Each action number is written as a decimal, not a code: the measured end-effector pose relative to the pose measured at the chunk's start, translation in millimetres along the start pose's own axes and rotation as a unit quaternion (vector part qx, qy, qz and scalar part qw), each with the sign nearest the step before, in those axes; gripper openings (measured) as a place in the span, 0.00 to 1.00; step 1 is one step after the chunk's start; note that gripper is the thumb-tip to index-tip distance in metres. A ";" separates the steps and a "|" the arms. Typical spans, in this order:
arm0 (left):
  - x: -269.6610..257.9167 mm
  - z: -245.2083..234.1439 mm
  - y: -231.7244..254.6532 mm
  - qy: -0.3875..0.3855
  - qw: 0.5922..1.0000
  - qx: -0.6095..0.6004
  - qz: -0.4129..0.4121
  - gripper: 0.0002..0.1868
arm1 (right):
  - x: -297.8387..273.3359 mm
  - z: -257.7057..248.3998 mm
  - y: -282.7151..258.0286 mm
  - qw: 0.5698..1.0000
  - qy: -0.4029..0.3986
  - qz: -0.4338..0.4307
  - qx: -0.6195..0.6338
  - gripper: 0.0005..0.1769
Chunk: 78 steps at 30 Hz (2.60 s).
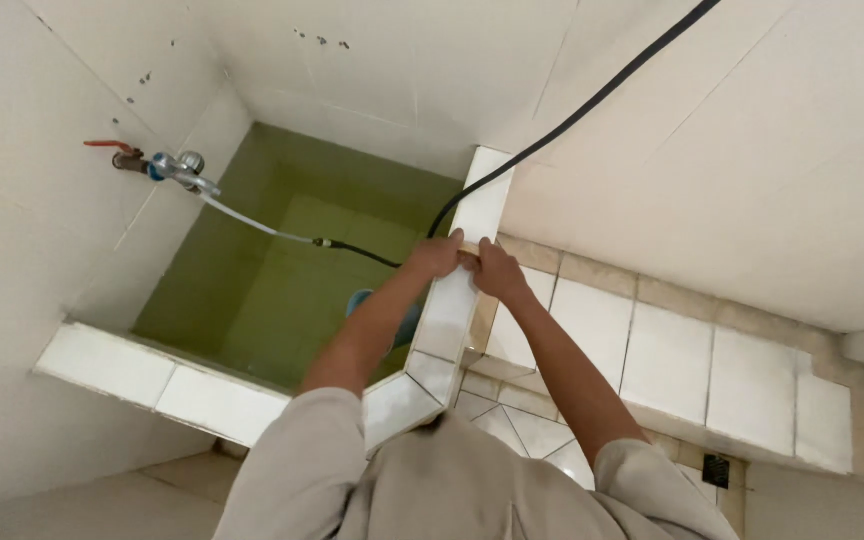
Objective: Scrubbing the edges of a tiled water basin and a bathroom wall using a cloth and a brush
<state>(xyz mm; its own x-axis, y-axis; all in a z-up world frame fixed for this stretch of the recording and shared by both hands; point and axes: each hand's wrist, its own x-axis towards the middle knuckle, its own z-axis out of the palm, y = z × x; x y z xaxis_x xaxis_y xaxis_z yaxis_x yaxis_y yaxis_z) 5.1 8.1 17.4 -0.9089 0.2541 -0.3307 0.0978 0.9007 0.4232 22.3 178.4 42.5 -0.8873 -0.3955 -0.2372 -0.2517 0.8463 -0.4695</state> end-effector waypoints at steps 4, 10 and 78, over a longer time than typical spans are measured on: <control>-51.9 -5.4 -0.2 -0.050 0.998 0.006 0.041 0.21 | -31.7 16.6 -6.3 1.000 -0.003 0.011 0.012 0.22; 28.5 18.5 -22.5 0.064 0.996 0.066 0.012 0.17 | 27.6 10.8 4.1 0.999 0.048 0.012 -0.018 0.12; -30.2 92.3 -12.8 0.199 0.979 0.044 -0.020 0.13 | -62.6 29.6 -9.7 0.995 -0.005 -0.003 -0.095 0.25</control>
<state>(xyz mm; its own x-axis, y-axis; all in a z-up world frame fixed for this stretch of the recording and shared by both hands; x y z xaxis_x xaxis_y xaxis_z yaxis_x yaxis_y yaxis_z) 68.7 21.4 -55.9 -0.9970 0.0755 0.0174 0.0770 0.9385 0.3365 91.7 184.5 36.7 -0.8818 -0.4040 -0.2432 -0.3268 0.8954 -0.3025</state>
